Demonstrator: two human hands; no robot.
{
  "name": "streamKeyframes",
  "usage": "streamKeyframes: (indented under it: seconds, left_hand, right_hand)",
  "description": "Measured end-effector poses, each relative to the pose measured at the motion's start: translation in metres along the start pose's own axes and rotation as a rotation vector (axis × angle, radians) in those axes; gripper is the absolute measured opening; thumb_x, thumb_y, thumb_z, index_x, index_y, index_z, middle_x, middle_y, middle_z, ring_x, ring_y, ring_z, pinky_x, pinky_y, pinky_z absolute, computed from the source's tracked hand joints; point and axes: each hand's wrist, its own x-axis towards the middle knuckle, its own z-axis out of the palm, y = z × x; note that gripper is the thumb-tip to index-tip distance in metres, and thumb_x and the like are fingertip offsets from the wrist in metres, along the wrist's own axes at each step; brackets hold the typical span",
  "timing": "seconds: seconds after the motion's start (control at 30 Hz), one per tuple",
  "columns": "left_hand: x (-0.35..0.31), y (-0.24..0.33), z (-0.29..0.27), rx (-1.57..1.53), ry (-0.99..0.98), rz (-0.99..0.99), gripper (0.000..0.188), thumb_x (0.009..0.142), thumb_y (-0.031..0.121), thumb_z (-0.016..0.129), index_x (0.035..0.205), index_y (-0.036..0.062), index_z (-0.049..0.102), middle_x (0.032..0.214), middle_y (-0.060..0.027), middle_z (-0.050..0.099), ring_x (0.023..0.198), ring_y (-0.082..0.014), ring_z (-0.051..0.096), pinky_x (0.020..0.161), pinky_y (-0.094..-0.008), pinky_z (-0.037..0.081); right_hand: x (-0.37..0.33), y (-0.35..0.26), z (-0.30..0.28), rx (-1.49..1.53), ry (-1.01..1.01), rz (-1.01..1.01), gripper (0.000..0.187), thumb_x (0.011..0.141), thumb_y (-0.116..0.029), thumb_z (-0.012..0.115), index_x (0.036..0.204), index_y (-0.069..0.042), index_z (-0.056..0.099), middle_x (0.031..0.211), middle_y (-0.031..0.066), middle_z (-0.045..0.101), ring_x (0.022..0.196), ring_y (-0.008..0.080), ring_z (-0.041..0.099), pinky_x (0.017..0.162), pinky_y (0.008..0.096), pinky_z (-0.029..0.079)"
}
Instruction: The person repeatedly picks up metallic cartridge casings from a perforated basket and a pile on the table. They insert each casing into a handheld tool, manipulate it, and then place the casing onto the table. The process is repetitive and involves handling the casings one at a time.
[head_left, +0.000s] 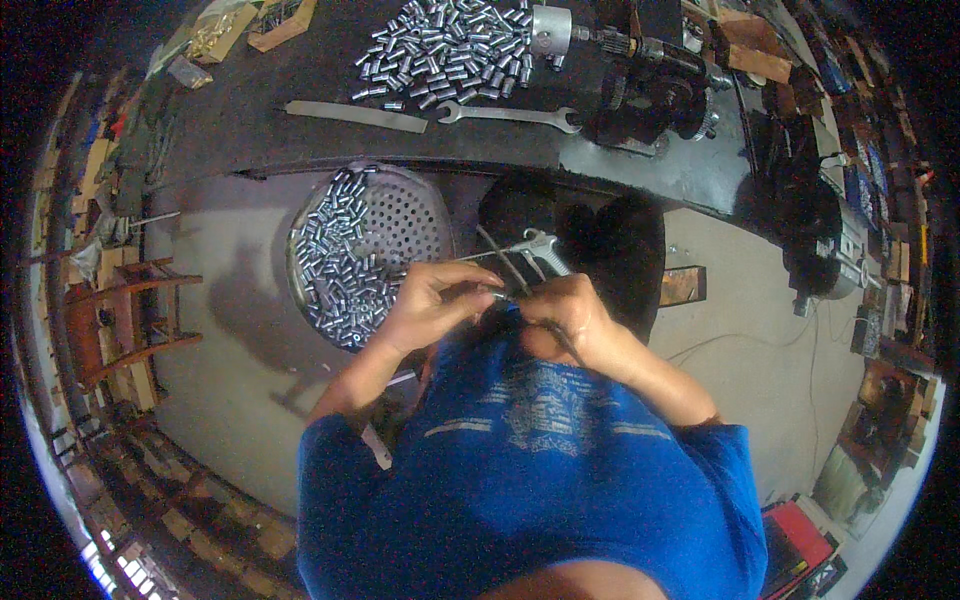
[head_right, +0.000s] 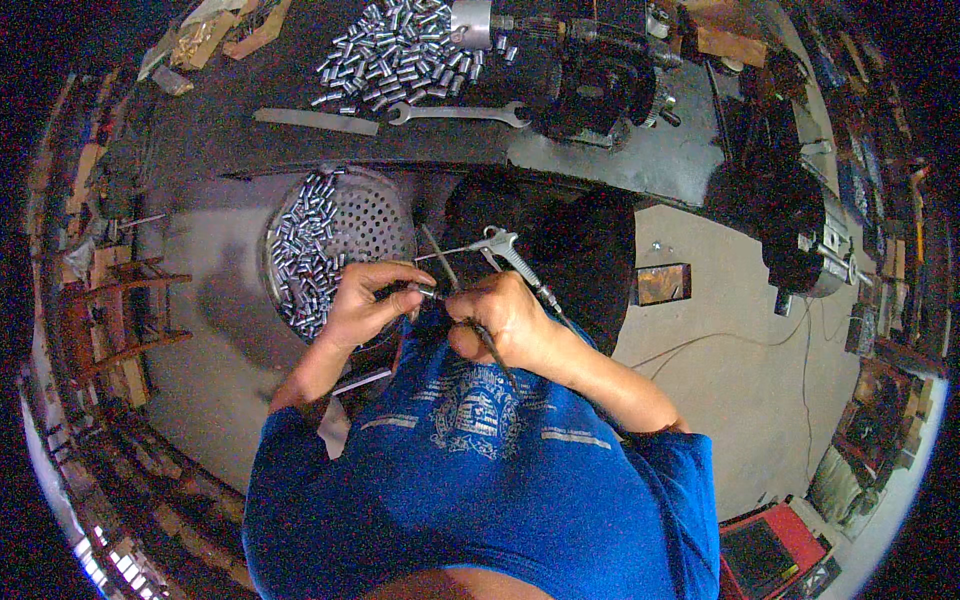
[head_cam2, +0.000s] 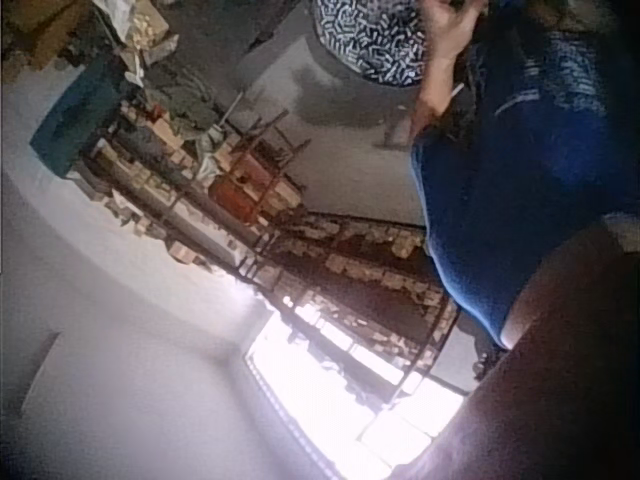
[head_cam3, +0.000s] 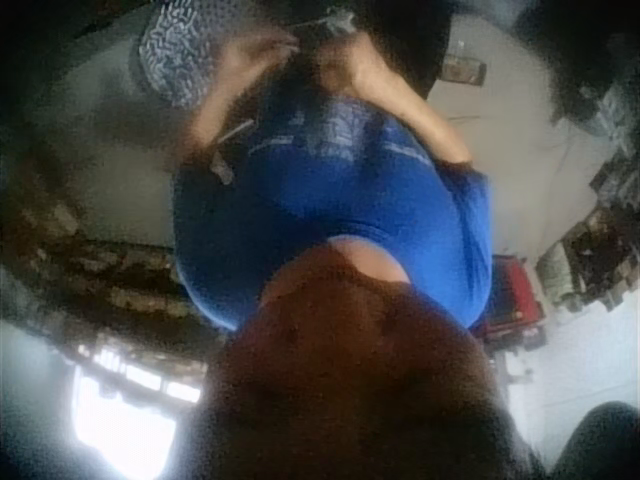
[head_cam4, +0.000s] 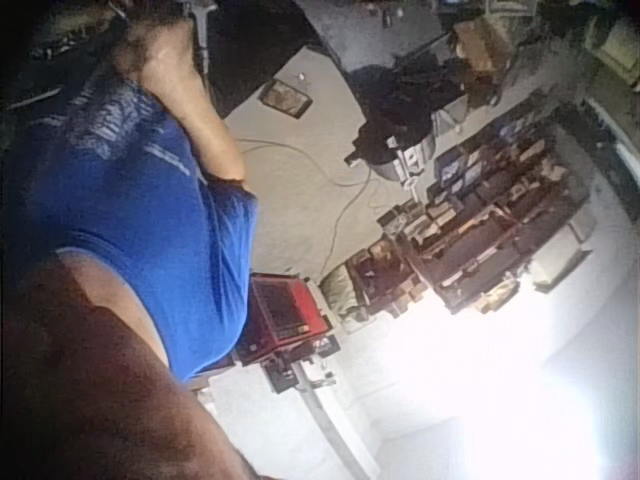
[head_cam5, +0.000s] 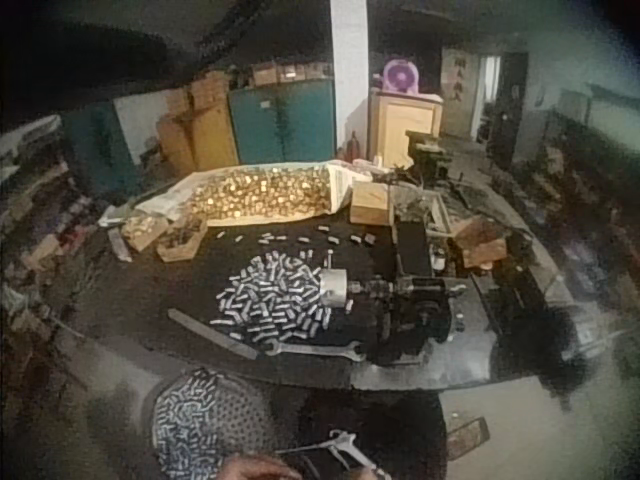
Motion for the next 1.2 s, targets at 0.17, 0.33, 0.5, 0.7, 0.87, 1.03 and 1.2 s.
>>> streamKeyframes:
  seconds: [0.17,0.33,0.5,0.7,0.87,1.03,1.2]
  left_hand:
    - [0.001,-0.003,0.007,-0.088,0.015,-0.153,0.017,0.084,0.011,0.057,0.091,-0.0039,0.060,0.067,-0.0041,0.058,0.055,-0.0082,0.053,0.047,-0.0224,0.045]
    - [0.005,-0.003,0.017,-0.089,0.085,0.008,0.016,0.082,0.008,0.058,0.094,-0.0030,0.058,0.076,-0.0051,0.060,0.067,-0.0102,0.056,0.059,-0.0235,0.047]
    - [0.011,-0.002,0.001,-0.156,0.048,-0.021,0.020,0.076,0.001,0.063,0.095,-0.0025,0.057,0.090,-0.0061,0.059,0.082,-0.0111,0.056,0.071,-0.0242,0.047]
    - [0.026,-0.015,-0.016,0.703,0.350,0.308,0.017,0.068,-0.002,0.063,0.084,0.0027,0.060,0.074,-0.0051,0.057,0.062,-0.0118,0.053,0.055,-0.0226,0.042]
    - [0.027,-0.020,-0.016,0.765,0.356,0.327,0.022,0.060,-0.001,0.064,0.081,0.0033,0.060,0.070,-0.0085,0.052,0.059,-0.0226,0.055,0.052,-0.0310,0.044]
    - [0.023,-0.016,-0.017,0.873,0.317,0.389,0.026,0.058,0.003,0.067,0.083,0.0042,0.060,0.074,-0.0082,0.053,0.061,-0.0269,0.055,0.054,-0.0347,0.046]
    - [0.024,-0.025,-0.015,0.918,0.273,0.480,0.031,0.055,0.002,0.064,0.085,0.0032,0.060,0.077,-0.0106,0.054,0.064,-0.0283,0.056,0.056,-0.0358,0.046]
  right_hand:
    - [-0.002,0.000,0.004,-0.098,0.050,-0.035,0.016,0.057,-0.009,0.057,0.053,-0.004,0.042,0.049,0.0140,0.044,0.047,0.0306,0.049,0.044,0.0409,0.038]
    - [-0.004,-0.001,0.001,0.271,0.026,0.359,0.018,0.062,-0.007,0.054,0.051,-0.004,0.039,0.047,0.0072,0.035,0.042,0.0125,0.038,0.041,0.0310,0.029]
    - [-0.013,0.006,-0.002,0.410,0.126,0.453,0.020,0.064,-0.006,0.050,0.049,-0.005,0.037,0.046,0.0000,0.033,0.047,0.0048,0.031,0.041,0.0267,0.024]
    - [-0.017,-0.018,-0.024,0.262,0.040,0.194,0.030,0.063,-0.011,0.056,0.047,-0.006,0.031,0.046,0.0050,0.039,0.040,0.0181,0.040,0.040,0.0301,0.028]
    - [-0.012,-0.025,-0.017,0.199,0.023,0.077,0.028,0.060,-0.011,0.055,0.050,-0.005,0.030,0.047,0.0086,0.030,0.040,0.0267,0.035,0.040,0.0361,0.025]
    - [-0.006,-0.022,-0.012,0.212,-0.007,0.153,0.027,0.061,-0.010,0.055,0.050,-0.003,0.031,0.046,0.0099,0.030,0.040,0.0257,0.037,0.040,0.0346,0.027]
    - [0.016,-0.008,0.001,0.223,0.021,0.150,0.021,0.063,-0.008,0.055,0.051,-0.003,0.038,0.046,0.0123,0.035,0.041,0.0266,0.039,0.041,0.0346,0.029]
